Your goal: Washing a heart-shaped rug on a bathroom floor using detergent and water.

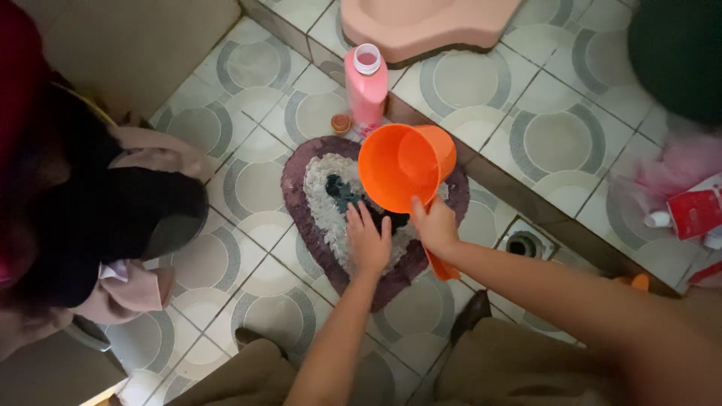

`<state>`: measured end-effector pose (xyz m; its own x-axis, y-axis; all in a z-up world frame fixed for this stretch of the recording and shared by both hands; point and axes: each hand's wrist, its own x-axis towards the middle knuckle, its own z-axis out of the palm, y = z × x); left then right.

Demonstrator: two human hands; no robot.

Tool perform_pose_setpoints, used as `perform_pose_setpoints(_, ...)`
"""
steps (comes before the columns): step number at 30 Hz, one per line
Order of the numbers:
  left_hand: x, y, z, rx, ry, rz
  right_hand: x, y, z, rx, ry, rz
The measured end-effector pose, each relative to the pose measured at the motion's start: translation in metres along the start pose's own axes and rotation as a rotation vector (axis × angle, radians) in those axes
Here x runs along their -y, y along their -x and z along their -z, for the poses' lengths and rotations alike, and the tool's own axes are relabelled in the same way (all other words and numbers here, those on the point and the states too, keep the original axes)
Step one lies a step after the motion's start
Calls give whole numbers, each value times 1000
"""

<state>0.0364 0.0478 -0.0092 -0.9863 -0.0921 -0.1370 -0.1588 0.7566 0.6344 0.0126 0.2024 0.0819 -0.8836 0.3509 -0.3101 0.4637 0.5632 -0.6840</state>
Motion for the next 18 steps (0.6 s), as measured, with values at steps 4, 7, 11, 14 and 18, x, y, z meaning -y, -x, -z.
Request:
perform_pose_setpoints(4,-40,-8,9,15,192,-43,13,-1,18,65,-36,-60)
perform_pose_setpoints(7,-60,-12,7,34,367,-20,10,-10,23,1,-181,-13)
perform_pose_setpoints(11,-84,-19,1,-51,521,-211,22,-23,52,53,-240,-118)
perform_pose_setpoints(14,-111,-23,-2,-28,577,-308,31,-29,78,38,-363,-156)
perform_pose_setpoints(18,-163,-26,7,77,682,-320,-27,-71,70,-266,-98,155)
